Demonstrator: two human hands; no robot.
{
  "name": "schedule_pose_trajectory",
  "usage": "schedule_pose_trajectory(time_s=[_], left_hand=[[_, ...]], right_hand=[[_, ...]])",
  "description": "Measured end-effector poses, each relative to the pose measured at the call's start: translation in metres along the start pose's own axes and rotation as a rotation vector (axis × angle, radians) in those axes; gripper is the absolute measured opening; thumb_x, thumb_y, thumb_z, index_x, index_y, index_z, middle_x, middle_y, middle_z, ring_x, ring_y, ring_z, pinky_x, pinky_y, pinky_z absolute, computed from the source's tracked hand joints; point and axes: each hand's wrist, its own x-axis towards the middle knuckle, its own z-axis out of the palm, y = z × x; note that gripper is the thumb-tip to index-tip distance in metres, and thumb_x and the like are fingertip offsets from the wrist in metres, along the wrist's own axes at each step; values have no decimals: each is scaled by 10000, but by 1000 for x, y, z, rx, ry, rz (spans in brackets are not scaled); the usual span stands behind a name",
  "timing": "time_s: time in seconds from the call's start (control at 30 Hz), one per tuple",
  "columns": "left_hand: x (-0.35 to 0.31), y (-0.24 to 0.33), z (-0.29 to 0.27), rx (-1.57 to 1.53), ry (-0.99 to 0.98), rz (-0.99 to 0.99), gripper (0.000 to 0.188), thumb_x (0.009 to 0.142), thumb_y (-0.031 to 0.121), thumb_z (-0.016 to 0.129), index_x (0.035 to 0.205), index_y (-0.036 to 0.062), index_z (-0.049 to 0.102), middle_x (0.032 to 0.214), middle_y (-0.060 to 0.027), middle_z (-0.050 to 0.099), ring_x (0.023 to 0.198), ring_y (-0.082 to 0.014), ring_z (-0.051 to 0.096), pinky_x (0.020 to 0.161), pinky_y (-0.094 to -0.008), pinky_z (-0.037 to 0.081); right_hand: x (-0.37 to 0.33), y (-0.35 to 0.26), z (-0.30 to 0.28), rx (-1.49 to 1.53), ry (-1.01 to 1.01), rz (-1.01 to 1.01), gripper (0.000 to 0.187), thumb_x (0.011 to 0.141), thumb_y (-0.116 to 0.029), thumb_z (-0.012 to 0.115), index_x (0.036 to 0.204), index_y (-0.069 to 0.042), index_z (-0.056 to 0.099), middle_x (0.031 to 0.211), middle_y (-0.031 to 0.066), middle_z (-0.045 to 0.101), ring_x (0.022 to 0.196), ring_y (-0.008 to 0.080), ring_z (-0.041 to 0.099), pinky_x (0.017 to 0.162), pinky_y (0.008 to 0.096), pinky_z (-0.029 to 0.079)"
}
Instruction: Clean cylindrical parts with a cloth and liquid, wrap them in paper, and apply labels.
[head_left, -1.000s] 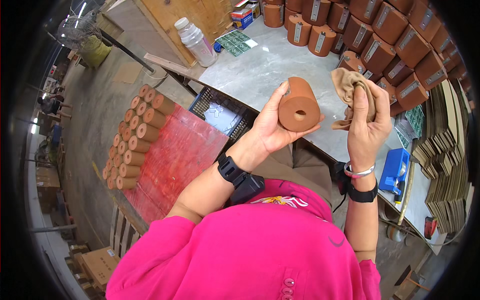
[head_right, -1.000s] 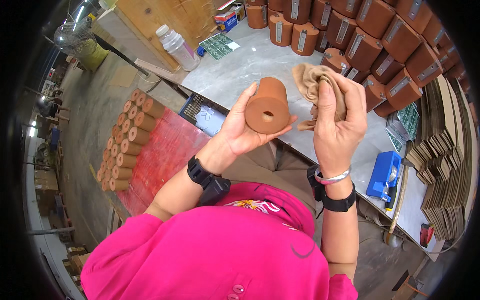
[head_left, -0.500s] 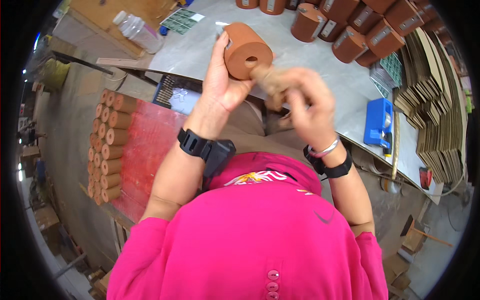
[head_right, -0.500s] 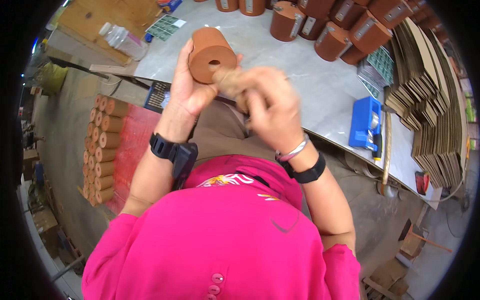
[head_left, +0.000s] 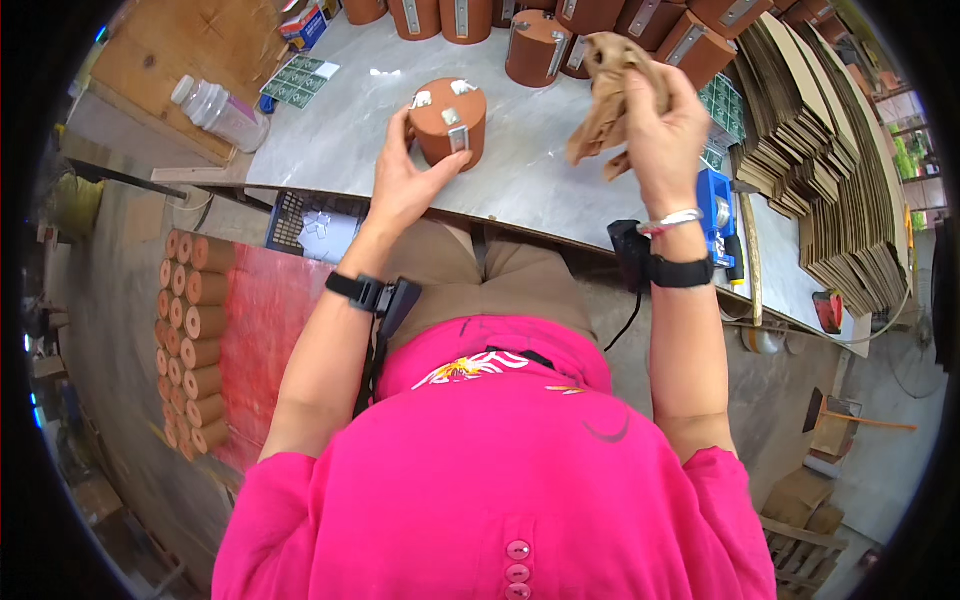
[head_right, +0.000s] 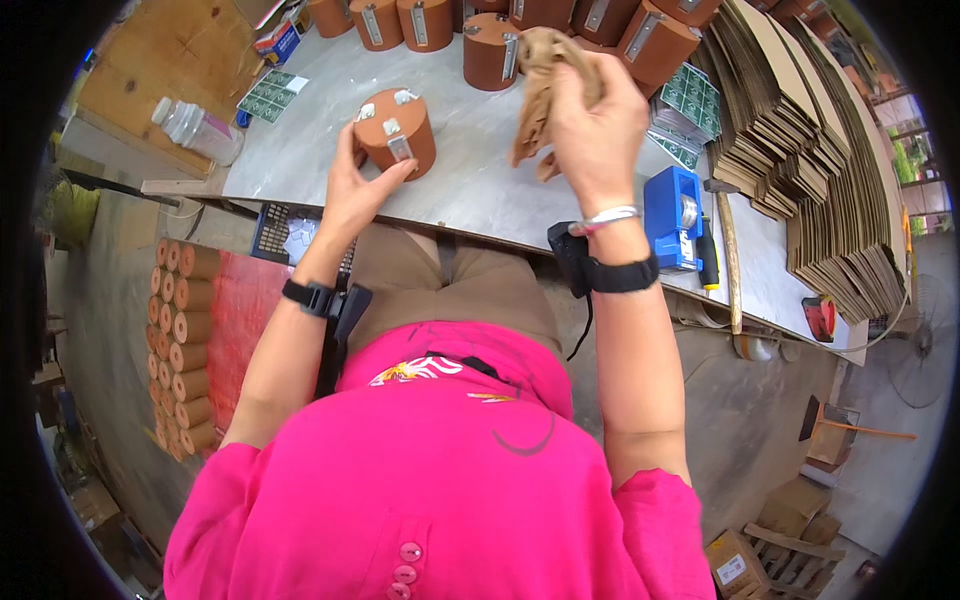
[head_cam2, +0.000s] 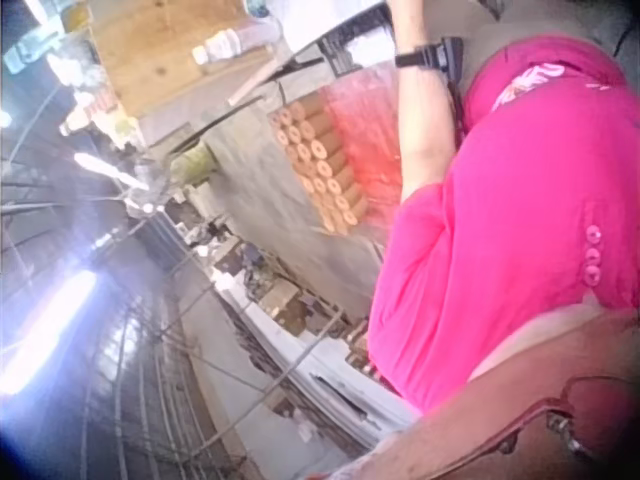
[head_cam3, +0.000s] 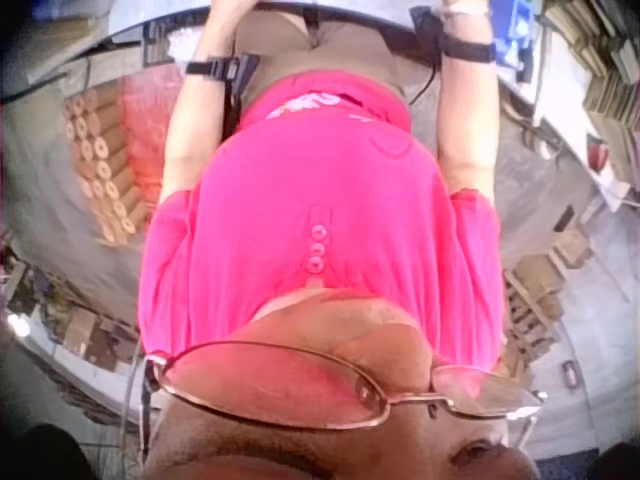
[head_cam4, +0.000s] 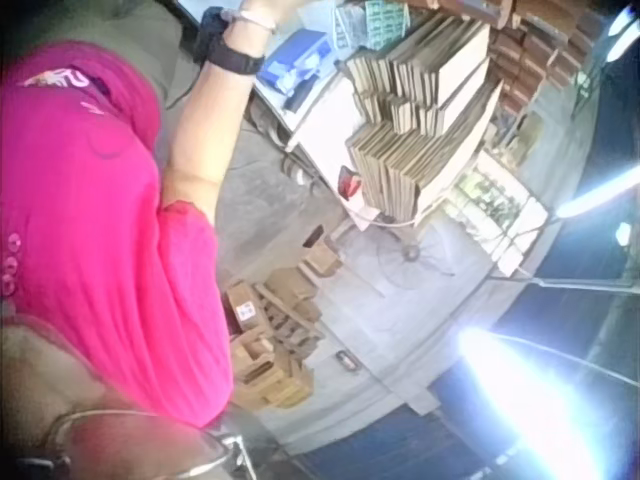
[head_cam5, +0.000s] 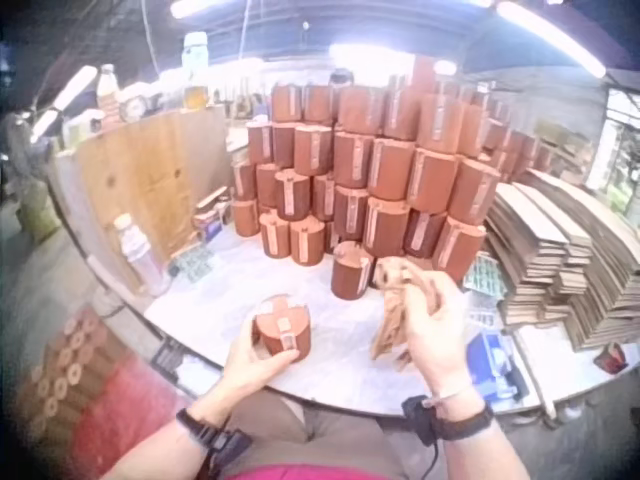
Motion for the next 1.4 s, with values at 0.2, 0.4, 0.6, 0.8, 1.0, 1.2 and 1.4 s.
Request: schedule_pose_trajectory(time_s=[0.2, 0.4, 0.6, 0.8, 1.0, 1.2, 1.4], left_hand=[[-19, 20, -18, 204, 79, 4, 924, 709, 205, 857, 1446, 0, 339, 1359, -210, 516, 1288, -331, 491, 1085, -414, 380], [-46, 91, -25, 237, 109, 295, 452, 809, 76, 766, 1219, 15, 586, 1116, -91, 613, 982, -171, 610, 823, -301, 482], [-45, 136, 42, -475, -460, -104, 322, 855, 21, 719, 1156, 15, 603, 1048, -39, 607, 712, -33, 564, 607, -189, 436], [-46, 116, 67, -497, -310, 18, 279, 844, 49, 747, 1088, 5, 618, 921, -8, 537, 627, -32, 465, 575, -186, 382], [-54, 128, 64, -397, -305, 93, 143, 840, 29, 742, 911, 0, 621, 882, 8, 490, 562, -2, 381, 518, -184, 303], [-48, 136, 49, -769, -514, -352, 156, 920, 55, 658, 1034, 34, 554, 1010, -56, 599, 496, -1, 408, 434, -181, 296], [-33, 144, 37, -1062, -669, -409, 297, 936, 56, 616, 1184, 48, 453, 1117, -191, 642, 474, -42, 446, 425, -170, 306]], right_hand=[[4, 5, 35, -208, -163, 22, 211, 856, -202, 624, 970, -38, 691, 881, 199, 683, 822, 367, 668, 756, 411, 523], [17, 9, 55, -329, -186, -83, 205, 856, -205, 605, 963, -42, 671, 928, 204, 662, 881, 402, 641, 796, 468, 507], [24, -10, 74, -276, -164, -117, 202, 851, -199, 605, 962, -44, 674, 930, 205, 667, 880, 399, 646, 793, 471, 509], [22, -5, 78, -295, -147, -113, 200, 848, -204, 612, 955, -47, 674, 924, 199, 666, 868, 395, 650, 781, 477, 515], [6, -1, 84, -444, -215, -238, 145, 855, -180, 633, 937, -61, 630, 922, 162, 634, 852, 368, 654, 761, 465, 533], [4, 5, 87, -550, -284, -454, 126, 843, -151, 640, 931, -63, 620, 901, 141, 616, 838, 360, 642, 727, 457, 531], [-4, 12, 89, -664, -387, -587, 136, 798, -119, 658, 924, -76, 629, 876, 110, 602, 845, 303, 639, 727, 414, 528]])
